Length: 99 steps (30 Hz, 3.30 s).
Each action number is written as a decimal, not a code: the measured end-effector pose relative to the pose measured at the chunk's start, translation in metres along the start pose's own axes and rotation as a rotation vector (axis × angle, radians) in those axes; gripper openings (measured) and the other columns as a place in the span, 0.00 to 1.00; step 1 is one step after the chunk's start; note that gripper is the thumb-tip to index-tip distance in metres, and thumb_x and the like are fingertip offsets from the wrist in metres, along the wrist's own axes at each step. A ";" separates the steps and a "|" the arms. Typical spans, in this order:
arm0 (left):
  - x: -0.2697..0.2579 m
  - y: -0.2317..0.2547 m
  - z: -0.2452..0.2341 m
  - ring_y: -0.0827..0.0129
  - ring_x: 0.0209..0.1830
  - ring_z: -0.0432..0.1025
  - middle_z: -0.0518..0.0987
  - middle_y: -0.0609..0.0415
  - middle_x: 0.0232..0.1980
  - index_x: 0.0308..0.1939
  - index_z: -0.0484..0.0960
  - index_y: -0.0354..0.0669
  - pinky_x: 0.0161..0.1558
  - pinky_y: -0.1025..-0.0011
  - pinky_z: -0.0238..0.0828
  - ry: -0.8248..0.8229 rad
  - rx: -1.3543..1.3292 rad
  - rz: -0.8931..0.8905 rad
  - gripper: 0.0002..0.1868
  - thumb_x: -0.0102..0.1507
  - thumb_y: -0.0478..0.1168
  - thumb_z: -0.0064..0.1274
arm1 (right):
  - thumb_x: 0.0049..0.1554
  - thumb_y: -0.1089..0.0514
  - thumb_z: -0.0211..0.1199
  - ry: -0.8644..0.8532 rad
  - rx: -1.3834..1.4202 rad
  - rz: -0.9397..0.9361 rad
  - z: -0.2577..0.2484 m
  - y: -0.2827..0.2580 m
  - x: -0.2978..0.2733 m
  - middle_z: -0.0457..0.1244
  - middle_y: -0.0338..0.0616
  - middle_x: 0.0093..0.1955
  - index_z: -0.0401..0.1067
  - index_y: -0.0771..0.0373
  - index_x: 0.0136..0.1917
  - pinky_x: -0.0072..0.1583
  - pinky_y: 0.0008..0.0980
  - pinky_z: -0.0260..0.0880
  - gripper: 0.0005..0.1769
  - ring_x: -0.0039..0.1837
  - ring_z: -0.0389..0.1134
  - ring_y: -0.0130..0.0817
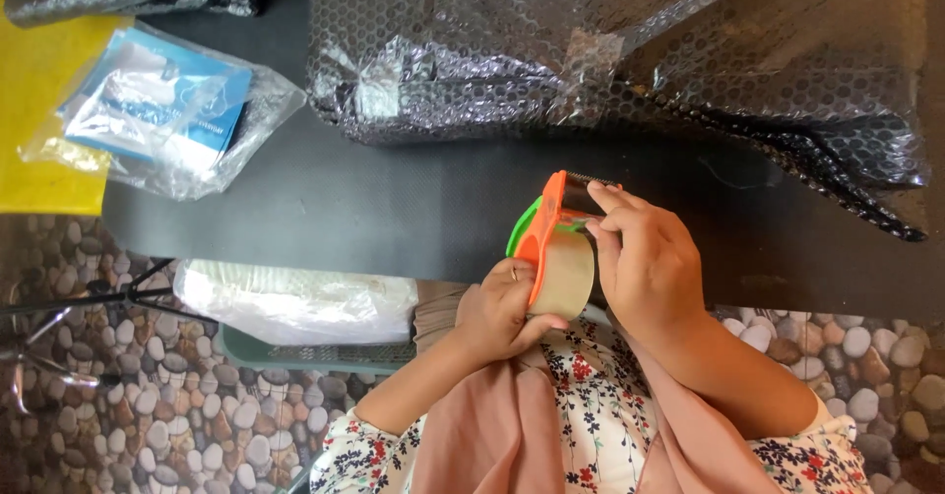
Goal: Wrapping a blue item in black bubble wrap and securing it with clear tape from a dispenser.
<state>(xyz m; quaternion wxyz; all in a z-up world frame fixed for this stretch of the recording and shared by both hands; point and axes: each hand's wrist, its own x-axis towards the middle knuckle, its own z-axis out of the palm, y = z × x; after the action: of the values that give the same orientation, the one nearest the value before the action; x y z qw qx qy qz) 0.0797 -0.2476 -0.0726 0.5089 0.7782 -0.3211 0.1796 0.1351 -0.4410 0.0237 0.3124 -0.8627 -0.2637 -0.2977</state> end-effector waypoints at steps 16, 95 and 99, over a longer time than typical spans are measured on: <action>-0.071 0.091 -0.072 0.47 0.21 0.70 0.66 0.47 0.21 0.30 0.72 0.36 0.40 0.54 0.75 0.050 -0.092 -0.164 0.26 0.59 0.54 0.67 | 0.48 0.66 0.75 -0.469 0.788 0.372 -0.029 -0.045 -0.001 0.73 0.40 0.33 0.74 0.63 0.32 0.41 0.23 0.71 0.10 0.33 0.72 0.28; -0.290 0.053 -0.129 0.49 0.32 0.77 0.80 0.47 0.32 0.35 0.79 0.34 0.59 0.49 0.66 0.702 0.334 -0.499 0.22 0.63 0.52 0.65 | 0.49 0.56 0.78 -0.796 0.563 -0.120 0.224 -0.228 -0.004 0.67 0.40 0.45 0.79 0.55 0.47 0.51 0.37 0.70 0.13 0.48 0.69 0.41; -0.297 0.049 -0.120 0.54 0.29 0.76 0.78 0.50 0.28 0.33 0.78 0.36 0.59 0.52 0.68 0.695 0.344 -0.450 0.21 0.60 0.51 0.68 | 0.48 0.60 0.78 -0.770 0.666 0.032 0.217 -0.224 -0.011 0.68 0.34 0.44 0.78 0.53 0.39 0.49 0.30 0.69 0.08 0.44 0.68 0.33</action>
<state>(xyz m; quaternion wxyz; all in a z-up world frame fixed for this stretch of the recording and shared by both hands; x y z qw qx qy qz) -0.1647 -0.0583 -0.1699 0.4763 0.7955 0.0805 0.3659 0.0598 -0.1441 -0.0342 0.4552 -0.7674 -0.4270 0.1470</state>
